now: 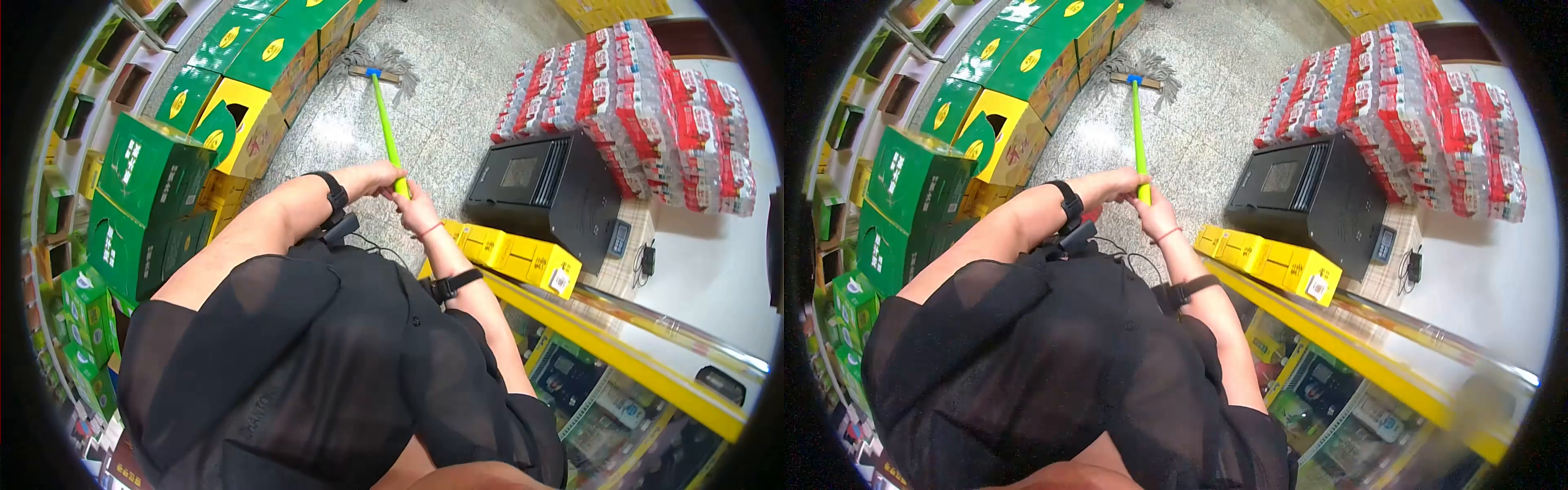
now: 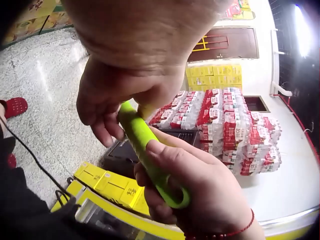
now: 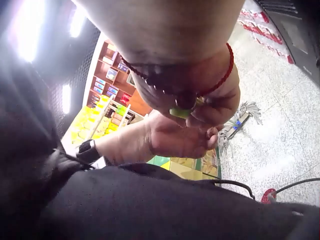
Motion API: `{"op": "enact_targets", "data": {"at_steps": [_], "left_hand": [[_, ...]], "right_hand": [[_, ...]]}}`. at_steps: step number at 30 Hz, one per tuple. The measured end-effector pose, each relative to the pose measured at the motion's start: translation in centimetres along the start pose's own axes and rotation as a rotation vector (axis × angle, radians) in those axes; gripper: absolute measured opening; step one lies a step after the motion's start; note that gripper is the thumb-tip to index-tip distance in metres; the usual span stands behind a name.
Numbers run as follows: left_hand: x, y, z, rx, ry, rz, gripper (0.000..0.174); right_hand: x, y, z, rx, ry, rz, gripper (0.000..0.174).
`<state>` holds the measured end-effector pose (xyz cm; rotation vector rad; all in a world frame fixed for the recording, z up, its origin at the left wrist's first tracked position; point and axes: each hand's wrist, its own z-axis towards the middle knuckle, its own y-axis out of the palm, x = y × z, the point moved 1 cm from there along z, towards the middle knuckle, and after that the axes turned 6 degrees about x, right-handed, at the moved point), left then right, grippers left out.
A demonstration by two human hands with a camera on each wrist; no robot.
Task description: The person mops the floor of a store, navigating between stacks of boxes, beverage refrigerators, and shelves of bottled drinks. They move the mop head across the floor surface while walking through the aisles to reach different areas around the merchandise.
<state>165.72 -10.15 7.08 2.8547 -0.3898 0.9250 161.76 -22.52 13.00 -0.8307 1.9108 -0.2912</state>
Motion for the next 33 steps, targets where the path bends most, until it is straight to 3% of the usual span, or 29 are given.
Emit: {"op": "enact_targets", "data": {"at_steps": [1, 5, 7, 10, 12, 14, 18, 22, 24, 25, 28, 29, 33], "left_hand": [[1.6, -1.8, 0.1, 0.007, 0.017, -0.03, 0.03], [6.8, -7.3, 1.7, 0.087, 0.101, -0.102, 0.031], [8.6, -9.3, 2.5, 0.072, 0.114, -0.075, 0.031], [9.4, -10.8, 3.9, 0.06, 0.136, 0.044, 0.036], [9.3, -10.7, 4.2, 0.076, 0.247, 0.142, 0.041], [9.0, -9.9, 4.5, 0.058, 0.241, 0.23, 0.044], [5.0, -6.5, 6.7, -0.006, 0.165, 0.301, 0.044], [0.8, -3.1, 4.5, -0.129, 0.162, 0.344, 0.051], [-1.6, -0.9, 3.0, -0.156, 0.096, 0.344, 0.052], [-2.9, 0.1, 2.3, -0.163, 0.084, 0.338, 0.052], [-7.2, 3.4, 0.6, -0.204, 0.048, 0.326, 0.053], [-8.5, 4.6, 0.2, -0.243, 0.026, 0.348, 0.054], [-12.4, 8.7, -3.6, -0.337, -0.041, 0.439, 0.056]], "right_hand": [[-2.4, -0.3, 1.5, -0.015, 0.097, 0.051, 0.052], [-6.7, -0.3, 9.7, -0.022, 0.083, -0.015, 0.048], [-9.4, -0.9, 11.1, -0.079, 0.198, 0.053, 0.043], [-9.2, -1.0, 12.4, -0.139, 0.275, 0.099, 0.04], [-7.5, -0.9, 12.2, -0.147, 0.285, 0.001, 0.042], [-5.4, -0.7, 11.1, -0.094, 0.248, -0.071, 0.053], [-4.0, -0.3, 5.4, -0.04, 0.294, -0.075, 0.066], [-1.0, 0.0, -1.1, -0.027, 0.279, -0.011, 0.064], [-0.7, -0.5, -5.5, -0.101, 0.369, -0.014, 0.067], [0.6, -0.3, -7.4, -0.061, 0.277, -0.009, 0.064], [2.5, -0.7, -14.4, -0.111, 0.295, 0.031, 0.062], [3.4, -0.7, -16.8, -0.082, 0.2, -0.009, 0.061], [4.2, -2.0, -25.7, -0.135, 0.388, 0.1, 0.061]]}}
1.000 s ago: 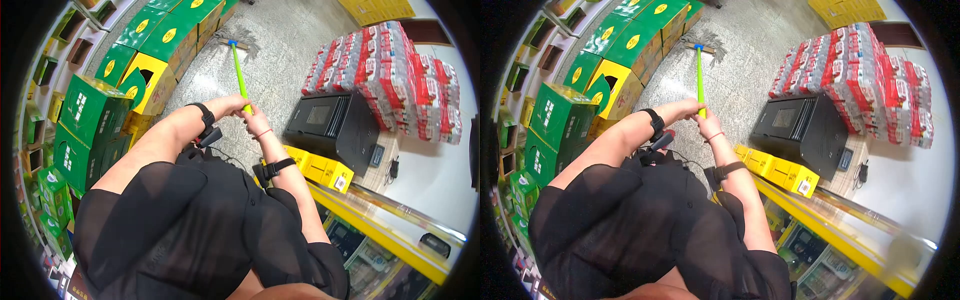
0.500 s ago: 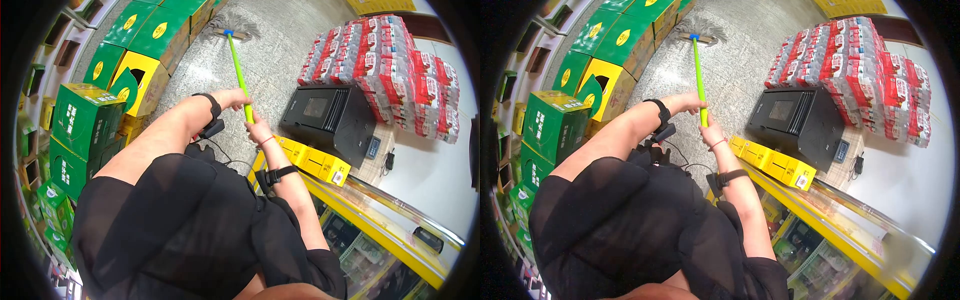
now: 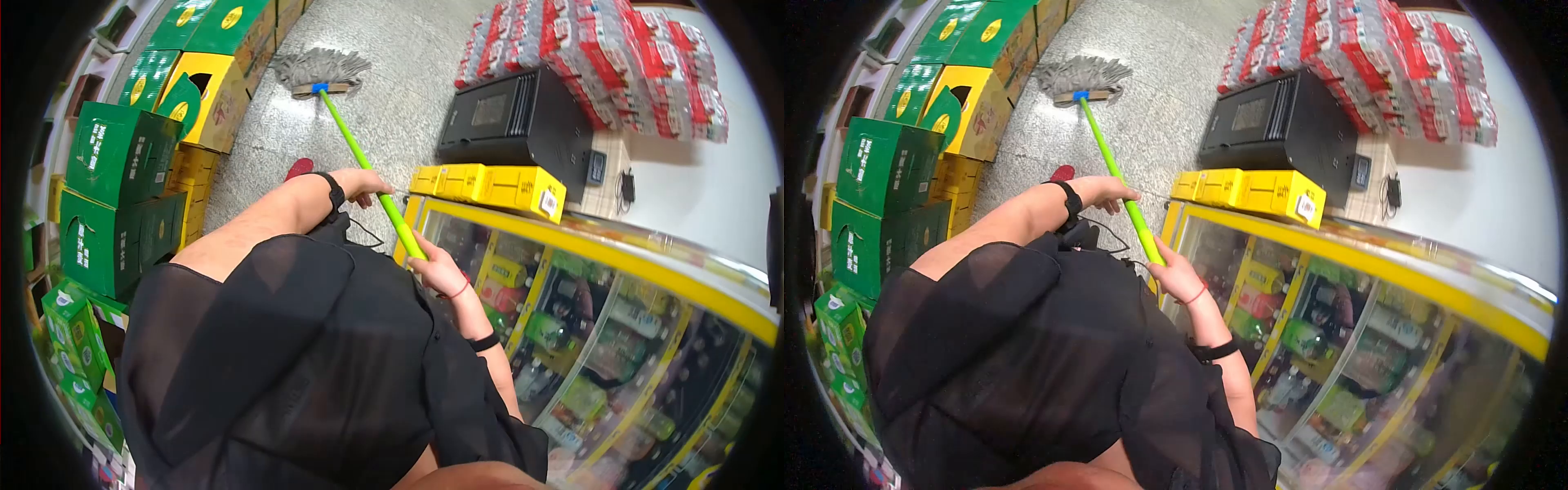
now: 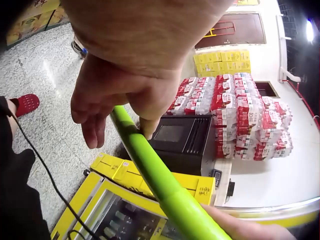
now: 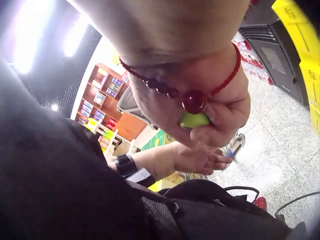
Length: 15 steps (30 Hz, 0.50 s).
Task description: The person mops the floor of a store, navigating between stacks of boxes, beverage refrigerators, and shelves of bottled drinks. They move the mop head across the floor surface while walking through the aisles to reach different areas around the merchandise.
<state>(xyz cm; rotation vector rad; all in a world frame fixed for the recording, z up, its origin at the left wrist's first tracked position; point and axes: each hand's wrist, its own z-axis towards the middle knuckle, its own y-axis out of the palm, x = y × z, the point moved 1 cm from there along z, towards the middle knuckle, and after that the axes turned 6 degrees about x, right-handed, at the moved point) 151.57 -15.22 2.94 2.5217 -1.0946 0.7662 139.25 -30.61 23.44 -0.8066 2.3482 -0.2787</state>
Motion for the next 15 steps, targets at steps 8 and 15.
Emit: {"op": "enact_targets", "data": {"at_steps": [8, 15], "left_hand": [[-0.3, 5.0, -1.0, -0.12, -0.08, -0.008, 0.043], [1.8, 0.6, -0.8, 0.026, -0.043, -0.071, 0.03]], "right_hand": [[5.5, -0.1, -5.5, 0.087, -0.127, 0.109, 0.056], [1.5, 0.1, -1.4, 0.155, -0.123, 0.095, 0.053]]}}
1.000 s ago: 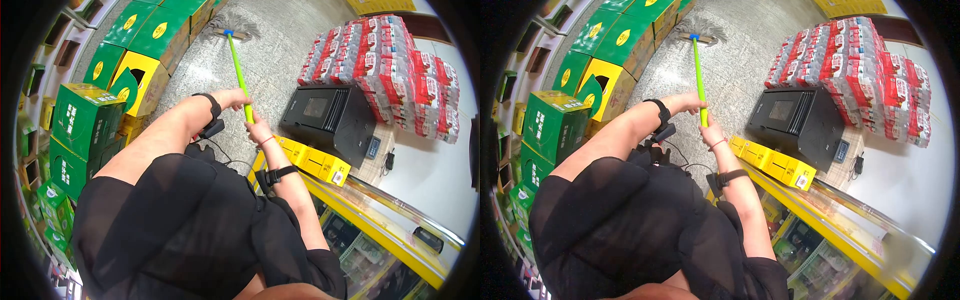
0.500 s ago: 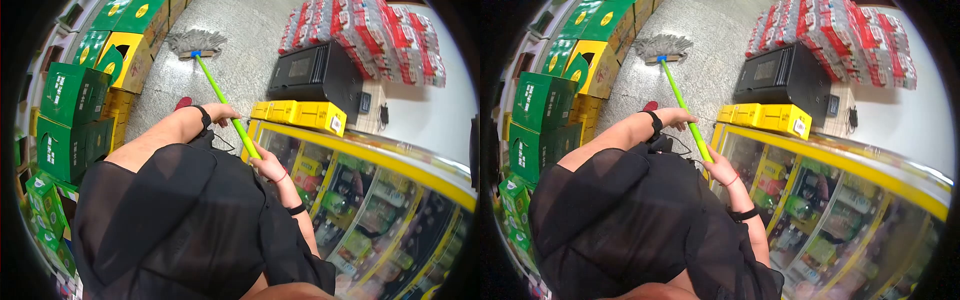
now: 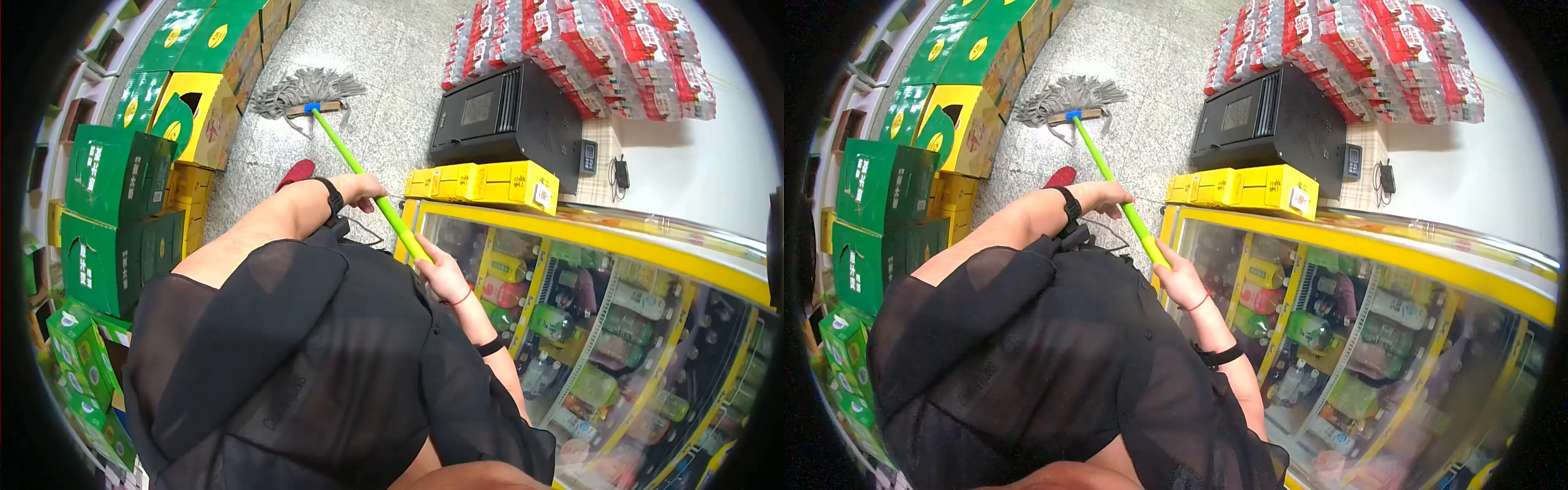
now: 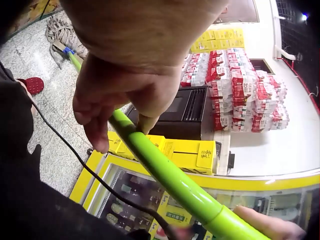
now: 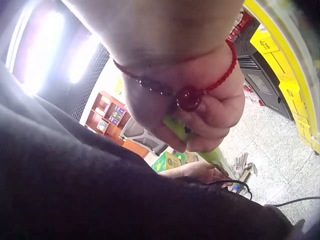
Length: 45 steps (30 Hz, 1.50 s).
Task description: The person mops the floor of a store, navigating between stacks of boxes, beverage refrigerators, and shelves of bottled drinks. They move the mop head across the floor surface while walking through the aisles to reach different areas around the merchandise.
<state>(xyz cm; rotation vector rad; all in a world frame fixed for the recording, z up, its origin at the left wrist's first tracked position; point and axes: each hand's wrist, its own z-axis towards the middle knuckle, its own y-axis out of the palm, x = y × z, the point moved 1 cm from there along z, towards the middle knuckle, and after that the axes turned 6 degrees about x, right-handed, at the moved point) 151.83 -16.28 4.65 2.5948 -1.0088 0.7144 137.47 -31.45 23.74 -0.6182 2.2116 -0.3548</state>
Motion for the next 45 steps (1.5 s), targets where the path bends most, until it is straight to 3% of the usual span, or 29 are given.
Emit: {"op": "enact_targets", "data": {"at_steps": [6, 9, 13, 17, 21, 25, 29, 35, 42, 45], "left_hand": [[3.7, -10.1, 4.4, 0.139, 0.069, 0.009, 0.031], [7.0, -16.8, 7.3, 0.275, 0.128, -0.104, 0.036], [12.1, -24.7, 5.8, 0.361, 0.181, -0.173, 0.035], [16.6, -30.0, 4.2, 0.425, 0.185, -0.149, 0.034], [16.7, -32.4, 8.0, 0.462, 0.233, -0.124, 0.041], [15.8, -31.3, 8.5, 0.365, 0.205, 0.059, 0.036], [13.8, -26.8, 10.3, 0.272, 0.211, 0.213, 0.04], [11.6, -16.8, 5.2, 0.043, 0.174, 0.402, 0.038], [6.4, -4.6, 2.0, -0.336, 0.008, 0.529, 0.056], [5.0, -0.4, 0.0, -0.512, -0.026, 0.664, 0.06]], "right_hand": [[-7.4, 1.9, 10.1, 0.009, 0.015, -0.041, 0.053], [-11.2, 2.4, 18.1, 0.006, -0.103, -0.142, 0.054], [-17.0, 3.2, 27.4, 0.063, -0.235, -0.143, 0.054], [-21.1, 3.7, 34.0, 0.111, -0.293, -0.161, 0.055], [-24.0, 3.2, 35.8, 0.101, -0.26, -0.15, 0.056], [-21.6, 3.2, 34.3, 0.068, -0.256, -0.24, 0.057], [-16.7, 3.1, 30.4, 0.072, -0.215, -0.248, 0.057], [-10.9, 2.3, 19.1, 0.052, -0.086, -0.148, 0.057], [-2.1, 2.7, 4.5, 0.015, 0.063, 0.174, 0.058], [1.0, 3.5, -0.7, 0.077, 0.039, 0.242, 0.058]]}}
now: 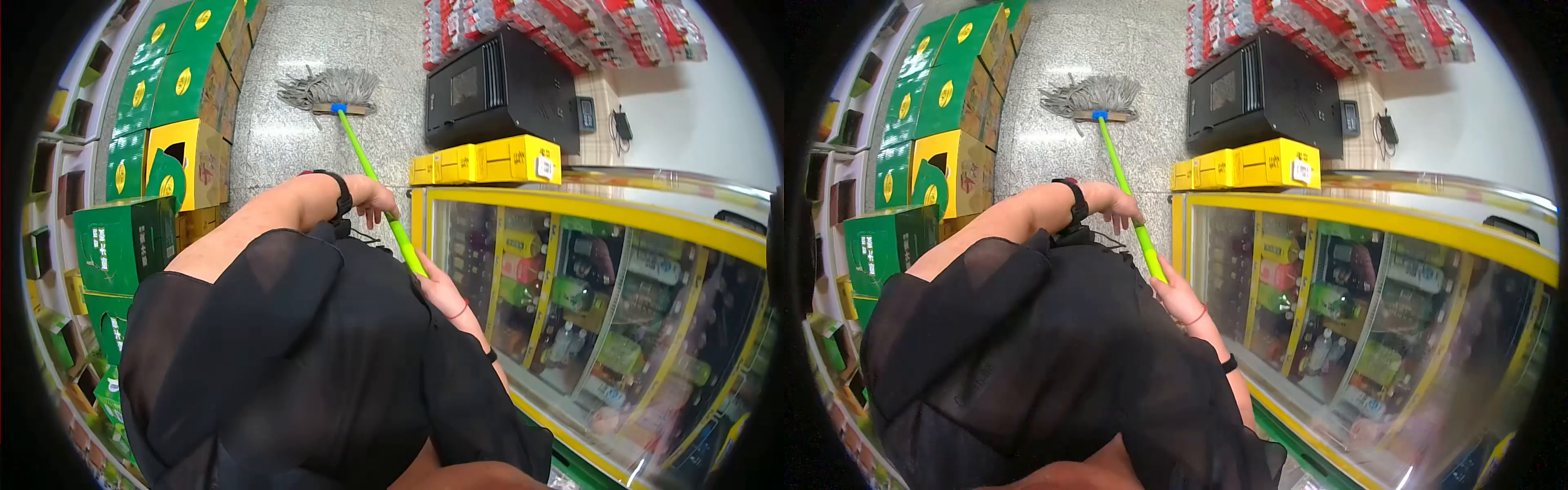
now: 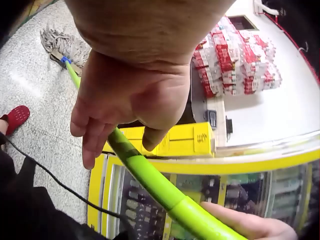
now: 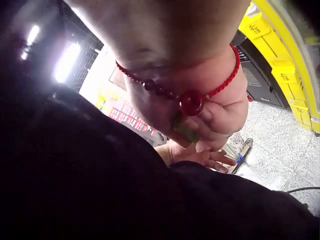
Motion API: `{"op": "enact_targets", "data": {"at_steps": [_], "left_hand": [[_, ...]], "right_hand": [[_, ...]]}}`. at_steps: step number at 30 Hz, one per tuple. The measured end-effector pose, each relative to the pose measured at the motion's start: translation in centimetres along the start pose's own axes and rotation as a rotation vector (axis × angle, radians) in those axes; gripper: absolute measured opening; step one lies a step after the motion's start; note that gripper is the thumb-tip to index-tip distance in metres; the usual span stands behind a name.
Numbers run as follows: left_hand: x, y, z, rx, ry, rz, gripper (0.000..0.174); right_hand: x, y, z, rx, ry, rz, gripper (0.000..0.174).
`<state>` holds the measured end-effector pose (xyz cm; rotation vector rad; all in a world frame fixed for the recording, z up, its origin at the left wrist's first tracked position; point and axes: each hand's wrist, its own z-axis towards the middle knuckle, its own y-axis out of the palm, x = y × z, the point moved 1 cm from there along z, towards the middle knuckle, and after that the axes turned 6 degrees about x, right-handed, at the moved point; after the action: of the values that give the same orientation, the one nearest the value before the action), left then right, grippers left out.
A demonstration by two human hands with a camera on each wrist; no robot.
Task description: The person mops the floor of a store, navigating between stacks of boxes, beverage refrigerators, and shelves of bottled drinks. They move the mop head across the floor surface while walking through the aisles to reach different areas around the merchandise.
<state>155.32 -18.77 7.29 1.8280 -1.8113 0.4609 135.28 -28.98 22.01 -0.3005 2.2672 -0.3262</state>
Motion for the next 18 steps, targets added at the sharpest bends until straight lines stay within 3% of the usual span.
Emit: {"op": "enact_targets", "data": {"at_steps": [4, 7, 10, 14, 16, 18], "left_hand": [[2.4, 4.3, 2.2, -0.213, -0.007, 0.043, 0.054], [3.6, 4.7, 2.6, -0.306, 0.008, 0.033, 0.049], [3.5, 4.1, 4.4, -0.38, -0.012, -0.039, 0.045], [3.4, 1.7, 3.9, -0.346, -0.001, -0.101, 0.043], [3.1, -0.5, 4.2, -0.314, 0.007, -0.129, 0.044], [2.6, -4.0, 4.9, -0.2, 0.063, -0.173, 0.044]], "right_hand": [[4.8, -0.7, -5.3, 0.074, 0.141, 0.264, 0.055], [8.0, -0.7, -6.4, 0.145, 0.04, 0.244, 0.053], [8.8, -0.9, -6.2, 0.167, 0.077, 0.256, 0.053], [7.5, -0.7, -3.9, 0.153, 0.094, 0.203, 0.053], [4.8, -0.8, -1.7, 0.229, -0.077, -0.016, 0.052], [-0.4, -1.4, 1.5, 0.215, -0.005, -0.086, 0.051]]}}
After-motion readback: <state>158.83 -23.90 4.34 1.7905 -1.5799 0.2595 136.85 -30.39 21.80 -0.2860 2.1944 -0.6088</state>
